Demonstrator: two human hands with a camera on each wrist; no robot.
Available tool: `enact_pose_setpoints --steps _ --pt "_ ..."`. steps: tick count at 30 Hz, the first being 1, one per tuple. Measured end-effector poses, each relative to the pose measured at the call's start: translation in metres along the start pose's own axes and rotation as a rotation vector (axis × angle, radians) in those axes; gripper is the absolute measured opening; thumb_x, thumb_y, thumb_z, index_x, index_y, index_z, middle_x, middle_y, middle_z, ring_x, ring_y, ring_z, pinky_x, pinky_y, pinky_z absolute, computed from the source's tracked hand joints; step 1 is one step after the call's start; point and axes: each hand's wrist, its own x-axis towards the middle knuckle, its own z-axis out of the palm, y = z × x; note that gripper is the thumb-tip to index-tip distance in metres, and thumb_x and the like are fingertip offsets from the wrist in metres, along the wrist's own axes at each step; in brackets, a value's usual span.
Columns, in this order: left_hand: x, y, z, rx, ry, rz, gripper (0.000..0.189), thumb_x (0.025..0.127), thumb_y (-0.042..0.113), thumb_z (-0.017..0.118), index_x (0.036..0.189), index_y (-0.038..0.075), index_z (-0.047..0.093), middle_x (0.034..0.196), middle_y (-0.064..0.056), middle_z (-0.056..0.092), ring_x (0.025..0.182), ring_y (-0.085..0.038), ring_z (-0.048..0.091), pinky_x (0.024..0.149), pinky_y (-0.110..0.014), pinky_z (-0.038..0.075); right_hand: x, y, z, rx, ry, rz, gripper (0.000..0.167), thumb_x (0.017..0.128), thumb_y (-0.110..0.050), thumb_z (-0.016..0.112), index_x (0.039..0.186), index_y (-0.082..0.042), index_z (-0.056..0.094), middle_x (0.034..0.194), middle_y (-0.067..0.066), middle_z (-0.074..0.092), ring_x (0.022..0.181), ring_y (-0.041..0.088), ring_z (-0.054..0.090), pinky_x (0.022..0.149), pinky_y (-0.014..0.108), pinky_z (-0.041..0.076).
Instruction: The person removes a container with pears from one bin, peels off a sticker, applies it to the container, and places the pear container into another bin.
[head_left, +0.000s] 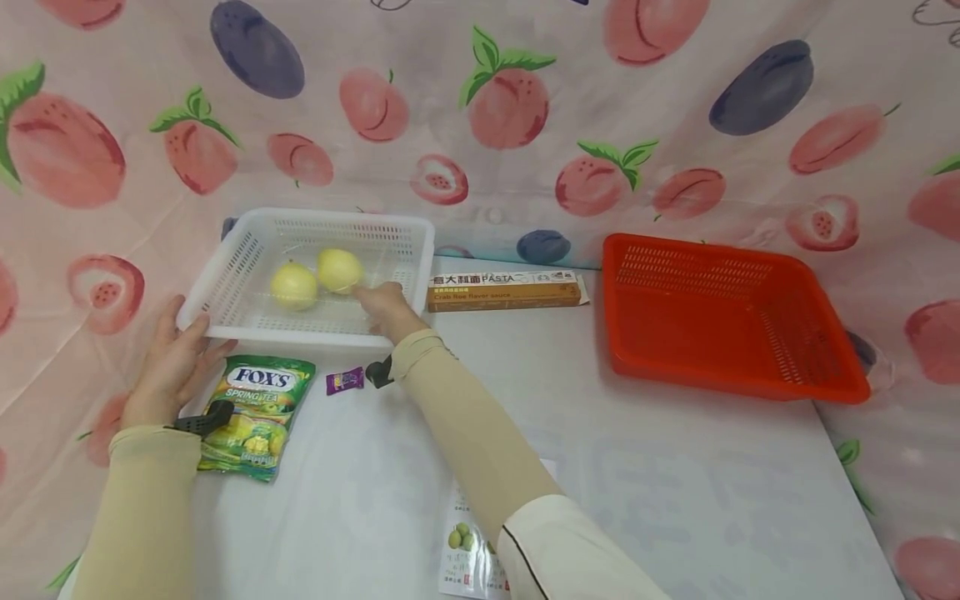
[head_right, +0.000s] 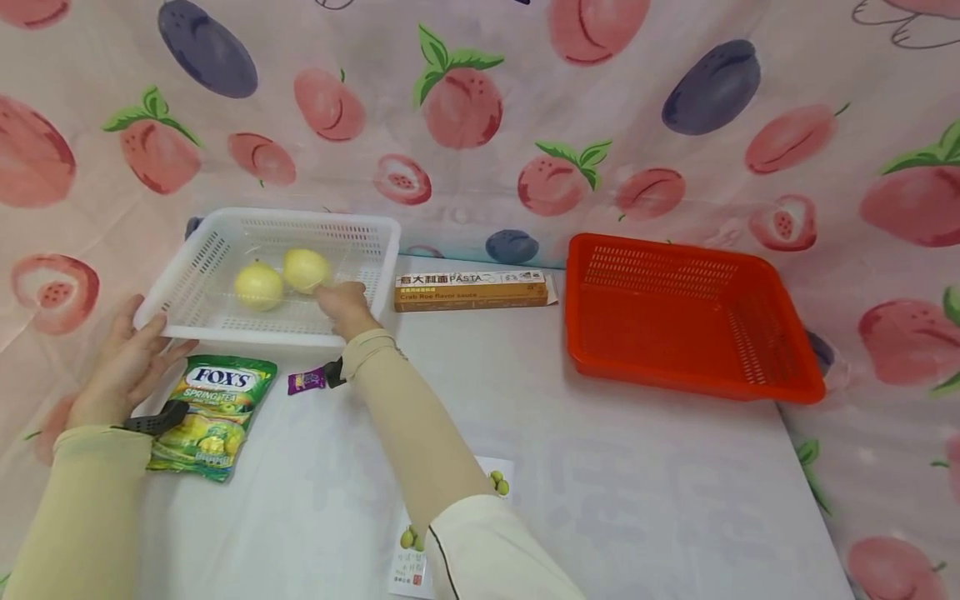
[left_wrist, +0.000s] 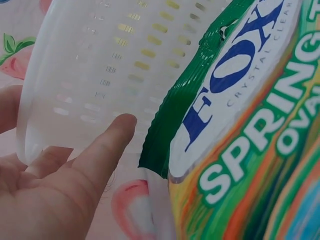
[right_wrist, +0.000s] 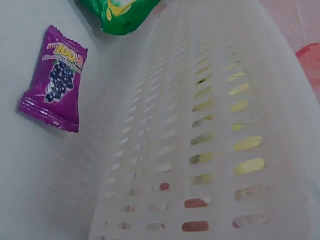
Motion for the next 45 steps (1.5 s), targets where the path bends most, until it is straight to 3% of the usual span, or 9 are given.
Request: enact_pose_setpoints --steps 3,7,13,19,23,25,31,39,45 --pt "-0.001 -0.001 0.000 -0.008 -0.002 -0.004 0.080 0.098 0.036 0.055 0.154 0.046 -0.002 0.162 0.002 0.002 0.145 -0.026 0.014 0.098 -0.039 0.034 -0.002 0.002 0.001 0.083 0.003 -0.004 0.078 0.093 -0.022 0.065 0.151 0.000 0.018 0.139 0.021 0.039 0.115 0.038 0.053 0.084 0.042 0.055" --pt "-0.001 -0.002 0.001 -0.036 -0.021 0.012 0.078 0.099 0.034 0.053 0.154 0.045 0.000 0.161 0.001 0.003 0.145 -0.025 0.014 0.098 -0.040 0.032 -0.005 0.003 0.003 0.146 0.002 -0.043 0.078 0.094 -0.017 0.064 0.152 0.001 0.015 0.143 0.023 0.035 0.119 0.037 0.052 0.079 0.041 0.056" --pt "0.001 -0.002 0.001 -0.031 -0.026 0.029 0.079 0.099 0.034 0.053 0.154 0.046 -0.003 0.160 -0.001 0.003 0.143 -0.026 0.018 0.096 -0.043 0.037 -0.011 -0.001 0.002 0.151 0.023 -0.104 0.079 0.095 -0.017 0.062 0.153 0.000 0.012 0.152 0.023 0.025 0.111 0.035 0.059 0.072 0.031 0.057" --pt "0.003 -0.003 0.003 -0.031 0.019 0.040 0.076 0.100 0.033 0.053 0.155 0.043 0.002 0.161 -0.003 0.003 0.138 -0.021 0.029 0.089 -0.034 0.047 -0.022 -0.010 -0.003 0.124 0.018 -0.168 0.077 0.095 -0.018 0.062 0.152 0.002 0.015 0.151 0.023 0.030 0.100 0.034 0.065 0.067 0.027 0.057" --pt "0.003 -0.004 0.003 0.012 0.029 0.034 0.077 0.099 0.035 0.053 0.155 0.043 0.001 0.161 -0.003 0.004 0.139 -0.023 0.027 0.088 -0.033 0.047 -0.030 -0.019 -0.007 0.091 0.017 -0.168 0.072 0.095 -0.022 0.061 0.151 0.002 0.021 0.150 0.021 0.033 0.082 0.029 0.070 0.065 0.025 0.057" --pt "0.002 -0.003 0.002 0.044 0.033 0.027 0.078 0.097 0.038 0.054 0.154 0.044 0.000 0.161 -0.002 0.002 0.140 -0.025 0.024 0.089 -0.034 0.045 -0.035 -0.025 -0.009 0.101 0.005 -0.172 0.071 0.097 -0.022 0.060 0.151 0.003 0.021 0.150 0.022 0.033 0.085 0.027 0.070 0.065 0.025 0.057" --pt "0.003 -0.004 0.003 0.033 0.032 0.027 0.081 0.096 0.039 0.056 0.154 0.044 0.000 0.161 0.000 0.001 0.139 -0.024 0.024 0.089 -0.036 0.043 -0.051 -0.041 -0.031 0.202 -0.042 -0.192 0.065 0.098 -0.017 0.059 0.149 0.008 0.026 0.151 0.021 0.033 0.113 0.031 0.059 0.067 0.028 0.057" --pt "0.002 -0.001 0.003 0.030 0.024 0.019 0.084 0.094 0.039 0.058 0.154 0.045 0.000 0.160 0.004 0.001 0.130 -0.018 0.035 0.090 -0.038 0.042 -0.067 -0.057 -0.079 0.268 -0.059 -0.194 0.053 0.098 -0.015 0.059 0.140 0.009 0.039 0.131 0.014 0.049 0.115 0.025 0.056 0.068 0.031 0.058" --pt "0.000 -0.002 0.006 -0.026 -0.006 0.015 0.084 0.094 0.039 0.059 0.153 0.047 0.001 0.161 0.006 0.001 0.142 -0.023 0.021 0.090 -0.038 0.041 -0.076 -0.054 -0.127 0.213 -0.053 -0.157 0.057 0.099 -0.023 0.058 0.145 0.003 0.035 0.144 0.013 0.038 0.124 0.025 0.045 0.084 0.035 0.054"
